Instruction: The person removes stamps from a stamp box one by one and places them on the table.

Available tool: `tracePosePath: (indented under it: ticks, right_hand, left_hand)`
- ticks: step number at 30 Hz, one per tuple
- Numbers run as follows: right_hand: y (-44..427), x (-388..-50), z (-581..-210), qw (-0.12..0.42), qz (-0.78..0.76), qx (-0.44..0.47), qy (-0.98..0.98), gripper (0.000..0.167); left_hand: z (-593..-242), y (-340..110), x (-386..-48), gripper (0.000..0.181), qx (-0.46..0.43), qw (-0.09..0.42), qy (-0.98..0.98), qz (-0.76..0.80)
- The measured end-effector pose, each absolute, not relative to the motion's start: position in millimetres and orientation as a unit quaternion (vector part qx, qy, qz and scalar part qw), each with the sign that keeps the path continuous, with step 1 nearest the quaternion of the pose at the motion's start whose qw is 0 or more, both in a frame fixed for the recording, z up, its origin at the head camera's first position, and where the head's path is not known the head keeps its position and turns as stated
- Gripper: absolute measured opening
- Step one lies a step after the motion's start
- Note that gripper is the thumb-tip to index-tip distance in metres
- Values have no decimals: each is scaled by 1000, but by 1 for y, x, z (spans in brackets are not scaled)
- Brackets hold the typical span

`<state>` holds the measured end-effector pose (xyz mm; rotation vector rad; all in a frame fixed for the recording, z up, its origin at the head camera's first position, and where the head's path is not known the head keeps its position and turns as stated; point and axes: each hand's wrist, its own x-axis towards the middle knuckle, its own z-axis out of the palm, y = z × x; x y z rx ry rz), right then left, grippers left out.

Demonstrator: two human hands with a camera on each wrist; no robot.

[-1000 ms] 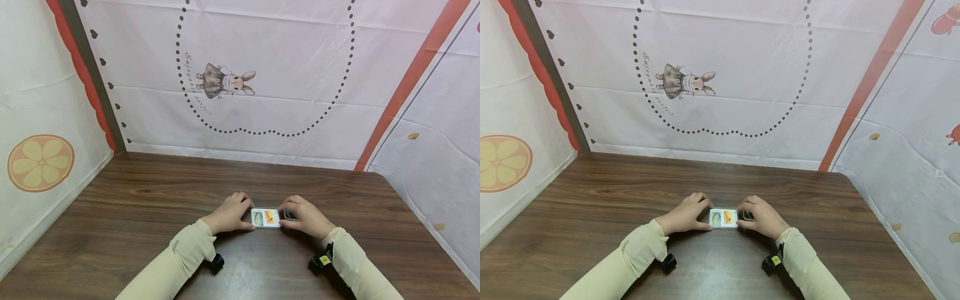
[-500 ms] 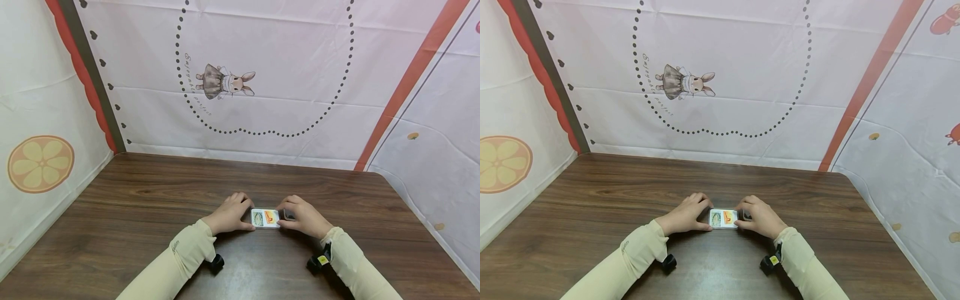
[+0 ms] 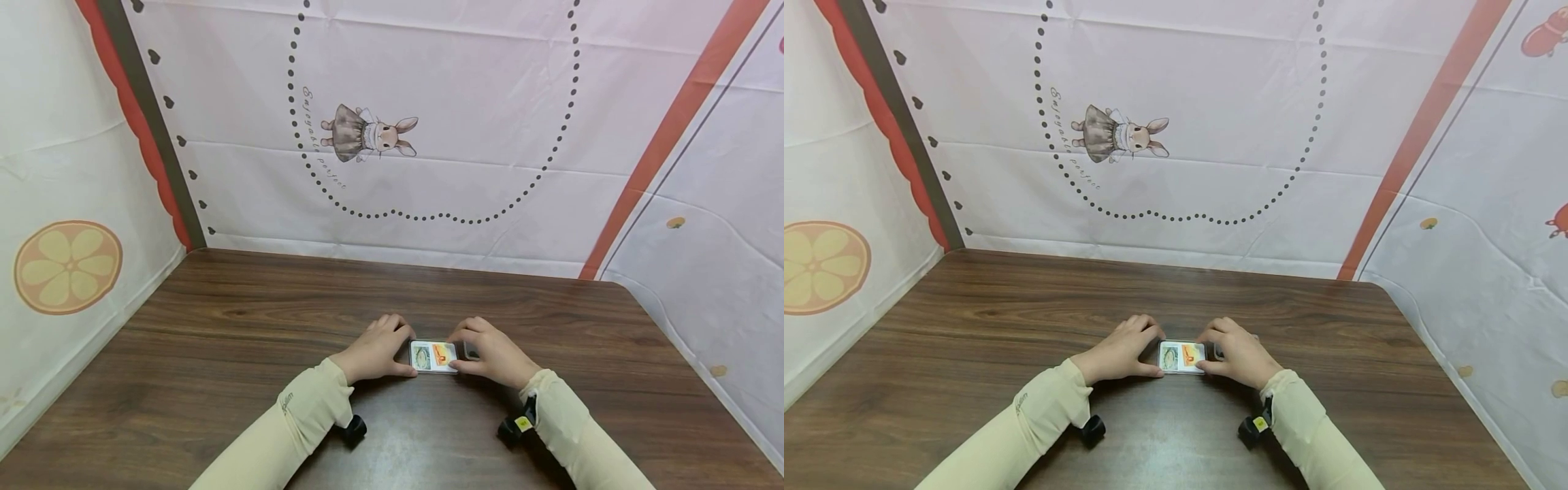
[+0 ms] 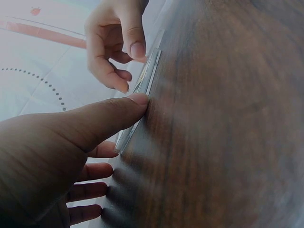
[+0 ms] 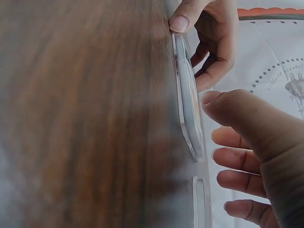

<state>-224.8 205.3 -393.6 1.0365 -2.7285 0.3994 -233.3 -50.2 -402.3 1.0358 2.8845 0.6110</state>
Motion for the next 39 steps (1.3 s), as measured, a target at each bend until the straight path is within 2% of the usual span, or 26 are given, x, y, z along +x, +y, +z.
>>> tracePosePath:
  ticks: [11,39]
  right_hand:
    - [200,-224,-391,76,126,334,-931,28]
    - [193,-229,-389,80,99,343,-931,26]
  left_hand:
    - [-402,-49,-233,54,333,9,922,195]
    - [-402,-50,-233,55,332,6,924,191]
